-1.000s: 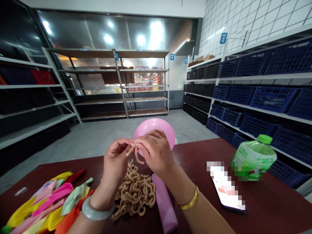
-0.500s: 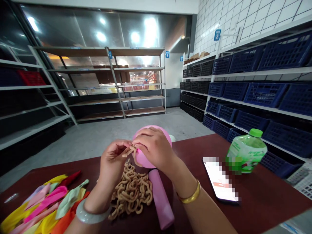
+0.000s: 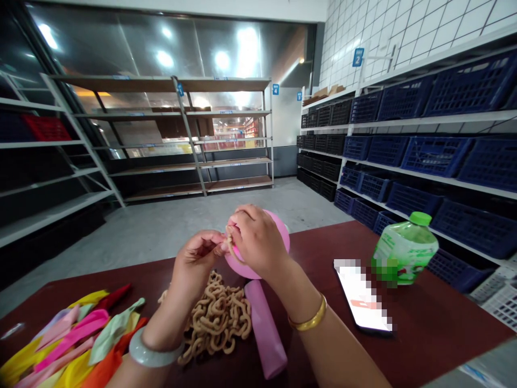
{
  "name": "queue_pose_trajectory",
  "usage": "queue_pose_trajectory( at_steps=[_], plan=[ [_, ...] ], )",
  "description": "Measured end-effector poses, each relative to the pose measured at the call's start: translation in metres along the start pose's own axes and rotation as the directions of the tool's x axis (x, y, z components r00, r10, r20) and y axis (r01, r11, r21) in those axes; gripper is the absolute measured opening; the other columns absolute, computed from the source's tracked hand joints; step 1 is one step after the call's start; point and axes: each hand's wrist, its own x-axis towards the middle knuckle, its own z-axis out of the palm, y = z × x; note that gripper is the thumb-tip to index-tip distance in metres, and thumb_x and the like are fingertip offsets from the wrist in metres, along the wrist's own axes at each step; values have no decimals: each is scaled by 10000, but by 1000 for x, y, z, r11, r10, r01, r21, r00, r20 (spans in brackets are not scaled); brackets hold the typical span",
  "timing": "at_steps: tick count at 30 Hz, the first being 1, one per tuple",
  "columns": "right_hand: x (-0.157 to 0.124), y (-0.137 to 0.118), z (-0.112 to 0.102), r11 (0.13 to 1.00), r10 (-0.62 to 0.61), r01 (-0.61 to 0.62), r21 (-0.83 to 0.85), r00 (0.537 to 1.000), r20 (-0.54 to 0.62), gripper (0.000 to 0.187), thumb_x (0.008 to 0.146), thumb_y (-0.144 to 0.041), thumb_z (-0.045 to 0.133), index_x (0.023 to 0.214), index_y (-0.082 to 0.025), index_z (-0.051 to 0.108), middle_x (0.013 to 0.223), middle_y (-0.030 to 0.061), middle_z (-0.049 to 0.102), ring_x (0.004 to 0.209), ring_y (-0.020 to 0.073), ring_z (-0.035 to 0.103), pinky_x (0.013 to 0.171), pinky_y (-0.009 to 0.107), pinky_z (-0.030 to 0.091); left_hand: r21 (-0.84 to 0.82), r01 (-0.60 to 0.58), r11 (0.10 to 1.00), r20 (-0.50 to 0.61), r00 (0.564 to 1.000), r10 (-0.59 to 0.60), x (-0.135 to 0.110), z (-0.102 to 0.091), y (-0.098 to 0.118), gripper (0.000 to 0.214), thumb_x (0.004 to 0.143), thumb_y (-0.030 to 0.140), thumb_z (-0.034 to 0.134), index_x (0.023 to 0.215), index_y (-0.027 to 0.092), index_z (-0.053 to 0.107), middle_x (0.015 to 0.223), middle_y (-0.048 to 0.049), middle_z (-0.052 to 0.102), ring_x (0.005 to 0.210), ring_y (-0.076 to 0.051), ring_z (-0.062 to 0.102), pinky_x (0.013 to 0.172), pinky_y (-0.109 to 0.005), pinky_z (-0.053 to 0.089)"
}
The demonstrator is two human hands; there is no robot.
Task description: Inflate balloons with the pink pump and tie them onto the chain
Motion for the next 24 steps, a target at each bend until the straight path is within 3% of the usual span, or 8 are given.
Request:
queue_pose_trajectory(
  at_steps=[4, 8, 12, 18, 21, 24],
  plan=[
    [0, 2, 0, 999, 19, -18, -37, 1000, 15, 146, 899, -128, 525, 857, -185, 652, 1014, 107, 669, 947, 255, 615, 853, 414, 487, 68, -15, 998, 34, 999, 13, -1, 1, 2, 291, 787, 214, 760, 1076, 245, 740, 873, -32, 726, 776, -152, 666, 749, -284, 552],
    [1, 3, 1, 999, 12, -10, 42, 998, -65, 200, 912, -115, 522, 813, -185, 681, 964, 90, 686, 919, 232, 632, 842, 387, 488, 204, -17, 979, -4, 1000, 18, -2, 0, 5, 127, 800, 244, 745, 917, 224, 790, 945, -69, 743, 879, -193, 679, 811, -317, 550],
    [0, 0, -3, 997, 19, -10, 82, 993, -115, 196, 950, -169, 510, 867, -183, 687, 921, 72, 705, 895, 221, 633, 827, 376, 468, 186, 38, 982, -88, 996, -22, -3, 1, 4, 134, 812, 262, 733, 925, 206, 779, 915, -65, 746, 829, -184, 684, 777, -305, 549],
    [-3, -13, -6, 995, 35, -26, -96, 996, 88, 153, 894, -335, 659, 892, -185, 690, 853, 61, 700, 838, 244, 609, 763, 374, 415, 289, 6, 957, -192, 980, 51, -7, 0, -2, 144, 831, 272, 717, 959, 227, 765, 997, -59, 739, 929, -193, 677, 865, -313, 527],
    [-6, -19, 0, 991, 70, -58, -120, 993, 95, 134, 922, -299, 621, 886, -196, 698, 846, 55, 706, 839, 236, 609, 761, 364, 405, 194, 9, 981, -230, 972, 36, -6, 3, -1, 155, 800, 256, 745, 948, 214, 728, 929, -41, 729, 843, -164, 677, 797, -281, 542],
    [-7, -22, 8, 996, 74, -73, -50, 997, 20, 109, 920, -228, 605, 873, -216, 702, 842, 29, 721, 829, 215, 613, 781, 353, 410, 5, 17, 1000, -249, 968, -15, -3, 5, 2, 339, 763, 222, 777, 1083, 228, 666, 842, -6, 715, 789, -132, 672, 780, -255, 543]
  ],
)
